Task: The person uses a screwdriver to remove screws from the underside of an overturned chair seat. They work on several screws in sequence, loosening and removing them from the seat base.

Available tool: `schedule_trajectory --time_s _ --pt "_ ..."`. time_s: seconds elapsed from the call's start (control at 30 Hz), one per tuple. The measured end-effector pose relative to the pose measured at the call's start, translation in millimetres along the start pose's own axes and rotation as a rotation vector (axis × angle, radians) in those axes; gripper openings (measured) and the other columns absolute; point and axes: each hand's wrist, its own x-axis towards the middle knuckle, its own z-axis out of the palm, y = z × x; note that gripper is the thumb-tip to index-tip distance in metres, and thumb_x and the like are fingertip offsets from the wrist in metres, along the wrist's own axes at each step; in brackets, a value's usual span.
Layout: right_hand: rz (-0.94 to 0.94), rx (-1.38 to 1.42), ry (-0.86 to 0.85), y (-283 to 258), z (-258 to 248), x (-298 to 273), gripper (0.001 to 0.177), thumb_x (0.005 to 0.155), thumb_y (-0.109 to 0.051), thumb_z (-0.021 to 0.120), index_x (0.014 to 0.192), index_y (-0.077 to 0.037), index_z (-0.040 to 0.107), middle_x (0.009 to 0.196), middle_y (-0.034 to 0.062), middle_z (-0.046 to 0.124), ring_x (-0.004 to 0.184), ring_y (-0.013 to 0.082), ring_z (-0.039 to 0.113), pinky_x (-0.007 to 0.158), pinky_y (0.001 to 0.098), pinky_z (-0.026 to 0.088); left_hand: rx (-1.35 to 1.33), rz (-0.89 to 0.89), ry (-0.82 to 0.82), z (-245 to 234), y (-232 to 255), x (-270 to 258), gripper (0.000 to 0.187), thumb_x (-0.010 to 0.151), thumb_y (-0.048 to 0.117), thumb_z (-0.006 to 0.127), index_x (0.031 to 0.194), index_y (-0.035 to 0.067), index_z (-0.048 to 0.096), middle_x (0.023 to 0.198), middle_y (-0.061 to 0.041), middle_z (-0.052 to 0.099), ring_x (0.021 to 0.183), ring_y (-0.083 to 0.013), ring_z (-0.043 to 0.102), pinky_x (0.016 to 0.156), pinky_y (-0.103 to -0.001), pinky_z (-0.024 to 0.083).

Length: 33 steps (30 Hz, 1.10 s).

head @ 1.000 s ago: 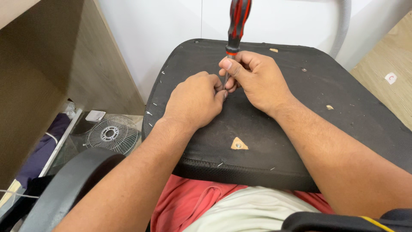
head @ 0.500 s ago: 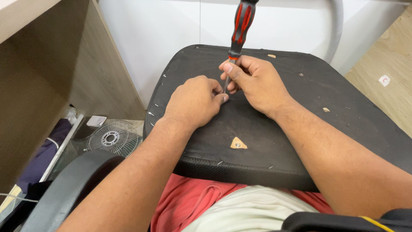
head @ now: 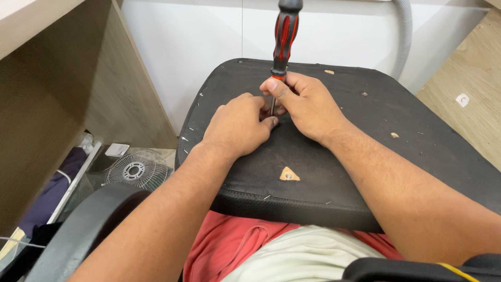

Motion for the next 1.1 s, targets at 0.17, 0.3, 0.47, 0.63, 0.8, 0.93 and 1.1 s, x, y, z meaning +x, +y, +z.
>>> schedule_trajectory --time_s 0.17,0.3,0.47,0.63,0.8,0.93,1.1 --pt "0.058 -0.069 -0.012 0 0 1 0.038 0.105 -0.041 0.05 0.123 -0.013 0.068 0.099 0.0028 0.07 0.09 0.0106 0.066 0.087 0.0296 0.058 -0.302 -0.082 -0.091 0 -8 8 0.019 0.088 0.024 0.07 0.104 0.015 0.076 0.09 -0.005 0.079 0.087 -0.0188 0.077 0.082 -0.037 0.057" --pt "0.045 -0.079 -0.032 -1 2 -1 0.038 0.103 -0.04 0.051 0.126 -0.014 0.067 0.109 0.0014 0.071 0.101 0.0117 0.066 0.092 0.0314 0.056 -0.302 -0.172 -0.106 -5 -3 9 0.02 0.084 0.028 0.078 0.09 0.009 0.075 0.084 -0.005 0.078 0.081 -0.0169 0.076 0.079 -0.035 0.058" --pt "0.063 -0.115 -0.014 -1 1 -2 0.038 0.103 -0.041 0.052 0.127 -0.016 0.066 0.109 0.0031 0.071 0.102 0.0128 0.067 0.093 0.0327 0.055 -0.198 -0.232 -0.1 -6 7 7 0.027 0.084 0.031 0.08 0.088 0.007 0.07 0.083 -0.006 0.076 0.08 -0.0203 0.072 0.078 -0.038 0.055" --pt "0.081 -0.075 -0.034 -1 0 -3 0.037 0.103 -0.039 0.052 0.129 -0.015 0.064 0.106 0.0028 0.072 0.099 0.0119 0.068 0.092 0.0315 0.057 -0.25 -0.119 -0.071 -4 2 6 0.021 0.083 0.029 0.078 0.094 0.013 0.072 0.084 -0.001 0.077 0.082 -0.0178 0.075 0.079 -0.036 0.057" --pt "0.085 -0.08 -0.044 -2 1 -4 0.036 0.103 -0.035 0.053 0.13 -0.015 0.065 0.105 0.0029 0.071 0.099 0.0115 0.068 0.091 0.0307 0.056 -0.2 -0.237 -0.105 -6 5 6 0.025 0.083 0.032 0.078 0.094 0.01 0.072 0.086 -0.004 0.077 0.085 -0.0204 0.074 0.082 -0.039 0.056" --pt "0.085 -0.053 -0.046 -4 0 -5 0.035 0.102 -0.034 0.053 0.13 -0.015 0.063 0.105 0.003 0.071 0.098 0.0113 0.069 0.089 0.0303 0.058 -0.14 -0.204 -0.087 -5 9 6 0.03 0.083 0.033 0.079 0.098 0.009 0.07 0.088 -0.006 0.076 0.088 -0.0228 0.073 0.083 -0.041 0.055" --pt "0.113 -0.091 -0.033 -4 0 -5 0.035 0.103 -0.034 0.053 0.13 -0.015 0.064 0.105 0.0042 0.07 0.098 0.0117 0.068 0.089 0.0295 0.058 -0.351 -0.046 -0.093 -3 -3 7 0.027 0.083 0.026 0.072 0.105 0.012 0.074 0.092 -0.004 0.081 0.09 -0.0199 0.079 0.085 -0.037 0.059"
